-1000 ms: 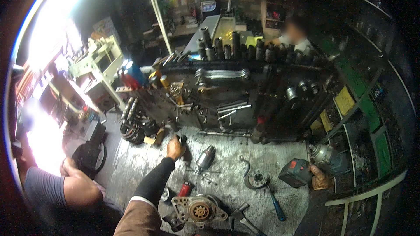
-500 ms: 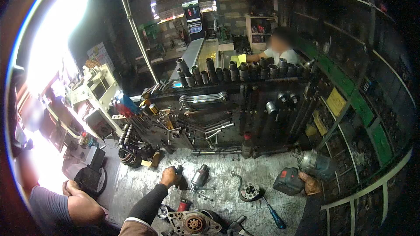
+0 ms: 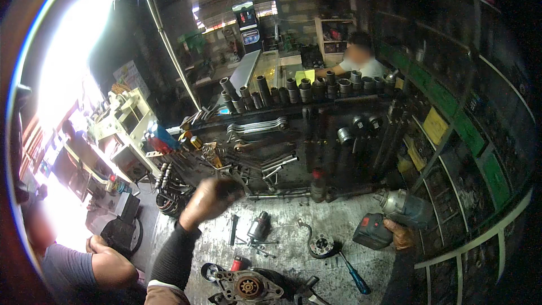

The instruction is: The person disassembles a mechanical assembly on a workbench using a cordless impact driver and hand tools. They remove bolts, separate components, and inspect internal parts, then reassemble the unit by aligning and fastening pieces back together.

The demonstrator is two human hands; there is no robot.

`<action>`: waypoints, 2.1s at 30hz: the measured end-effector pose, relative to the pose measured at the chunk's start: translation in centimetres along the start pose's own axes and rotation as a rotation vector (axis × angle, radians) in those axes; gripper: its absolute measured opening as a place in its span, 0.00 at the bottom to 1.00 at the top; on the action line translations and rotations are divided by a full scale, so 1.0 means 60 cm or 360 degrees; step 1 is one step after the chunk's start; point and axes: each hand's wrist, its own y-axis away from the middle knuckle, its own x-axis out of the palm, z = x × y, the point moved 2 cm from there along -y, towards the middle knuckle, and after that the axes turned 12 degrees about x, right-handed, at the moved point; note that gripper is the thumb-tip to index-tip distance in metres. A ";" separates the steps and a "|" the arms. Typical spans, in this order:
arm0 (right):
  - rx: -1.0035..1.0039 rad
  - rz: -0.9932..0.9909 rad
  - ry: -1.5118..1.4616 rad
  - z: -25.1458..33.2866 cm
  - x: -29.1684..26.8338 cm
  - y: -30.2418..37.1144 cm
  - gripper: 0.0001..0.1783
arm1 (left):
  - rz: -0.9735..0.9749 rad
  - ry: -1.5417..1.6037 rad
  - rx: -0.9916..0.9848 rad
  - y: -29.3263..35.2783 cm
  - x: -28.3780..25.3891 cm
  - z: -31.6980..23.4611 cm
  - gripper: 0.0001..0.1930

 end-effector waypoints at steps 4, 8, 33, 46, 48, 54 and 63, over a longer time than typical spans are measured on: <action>0.0066 0.0091 -0.0115 0.010 0.005 -0.001 0.28 | -0.0539 0.0031 -0.0089 -0.096 -0.093 -0.068 0.11; -0.0037 0.0194 -0.0005 0.016 0.009 -0.004 0.25 | -0.0789 -0.0315 0.0172 -0.162 -0.153 -0.089 0.11; -0.0030 0.0180 -0.0054 0.008 0.015 -0.008 0.29 | 0.0273 -0.1225 0.0097 -0.382 -0.168 -0.075 0.13; 0.0139 0.0179 -0.0158 0.031 0.025 0.005 0.26 | 0.0146 -0.0682 0.0170 -0.383 -0.191 -0.061 0.11; 0.0135 0.0179 -0.0167 0.039 0.026 0.009 0.26 | 0.0116 -0.0644 0.0059 -0.385 -0.188 -0.055 0.11; 0.0126 0.0237 -0.0190 0.044 0.029 0.008 0.24 | 0.0109 -0.0663 0.0159 -0.376 -0.175 -0.054 0.13; -0.0077 0.0315 0.0218 0.044 0.018 -0.002 0.27 | -0.0495 -0.0921 0.0474 -0.403 -0.161 -0.162 0.16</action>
